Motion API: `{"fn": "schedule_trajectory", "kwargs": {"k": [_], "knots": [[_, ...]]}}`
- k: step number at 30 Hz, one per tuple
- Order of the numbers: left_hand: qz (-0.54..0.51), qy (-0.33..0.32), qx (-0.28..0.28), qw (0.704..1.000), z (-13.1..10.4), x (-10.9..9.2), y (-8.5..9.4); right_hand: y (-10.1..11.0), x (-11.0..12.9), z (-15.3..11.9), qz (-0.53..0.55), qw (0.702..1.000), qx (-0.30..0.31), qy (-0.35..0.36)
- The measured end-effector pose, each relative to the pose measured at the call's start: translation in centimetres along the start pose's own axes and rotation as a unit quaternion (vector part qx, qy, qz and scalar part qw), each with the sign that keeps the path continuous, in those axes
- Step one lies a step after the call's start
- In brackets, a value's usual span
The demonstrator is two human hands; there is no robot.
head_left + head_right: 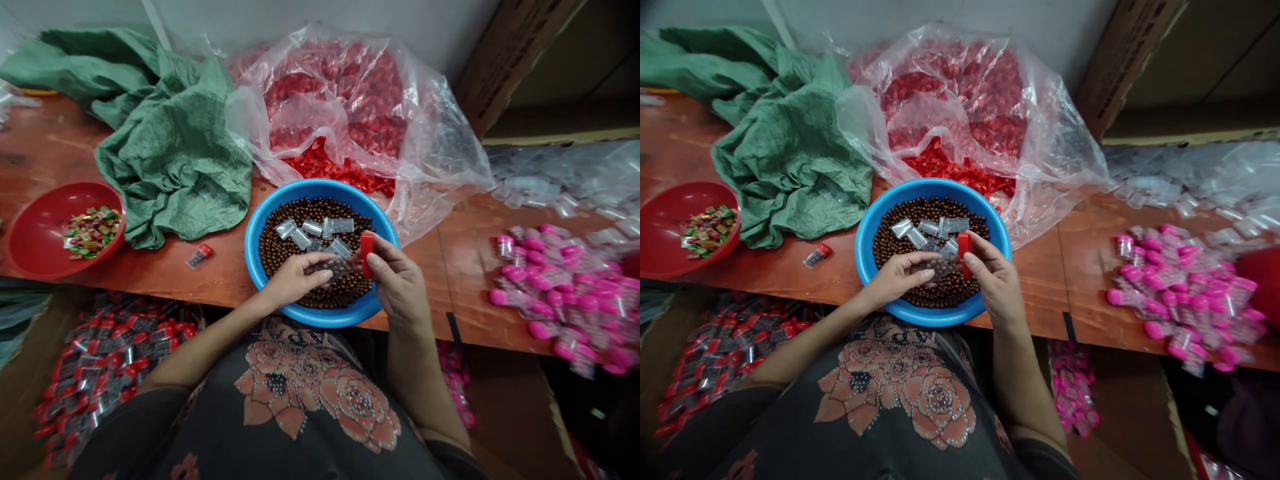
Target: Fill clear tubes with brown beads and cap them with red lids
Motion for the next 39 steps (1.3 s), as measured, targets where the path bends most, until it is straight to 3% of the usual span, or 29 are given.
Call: {"fn": "schedule_trajectory", "kwargs": {"k": [3,5,10,13,21,28,35,39], "knots": [[-0.015,0.003,0.002,1.0,-0.1,0.2,0.3,0.3,0.2,0.1,-0.039,0.999,0.006,0.022],[-0.025,0.002,0.001,1.0,-0.1,0.3,0.3,0.1,1.0,0.0,-0.121,0.989,0.012,0.081],[-0.025,-0.018,-0.025,0.999,0.1,0.0,0.5,-2.3,2.7,-1.5,-0.293,0.924,0.115,0.217],[-0.018,-0.04,-0.052,0.998,0.1,-0.4,0.6,-2.7,3.3,-2.5,-0.335,0.897,0.116,0.263],[-0.058,-0.035,-0.068,0.995,0.0,-0.3,0.0,-2.4,4.2,-3.0,-0.334,0.898,0.05,0.28],[-0.112,-0.031,-0.091,0.989,0.1,0.1,0.2,-3.5,4.7,-3.4,-0.411,0.83,0.077,0.369],[-0.101,-0.052,-0.1,0.988,0.0,-0.4,0.5,-3.4,4.9,-2.8,-0.403,0.845,0.048,0.348],[-0.093,-0.05,-0.101,0.989,-0.1,-0.5,0.6,-3.9,4.7,-2.8,-0.395,0.842,0.071,0.36]]}}
Point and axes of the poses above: each hand's wrist, its own z-axis towards the middle knuckle, its own y-axis out of the back of the hand, x = y × z, the point moved 7 cm from there along z, towards the middle knuckle, and after that the axes turned 6 degrees about z, right-handed, at the moved point
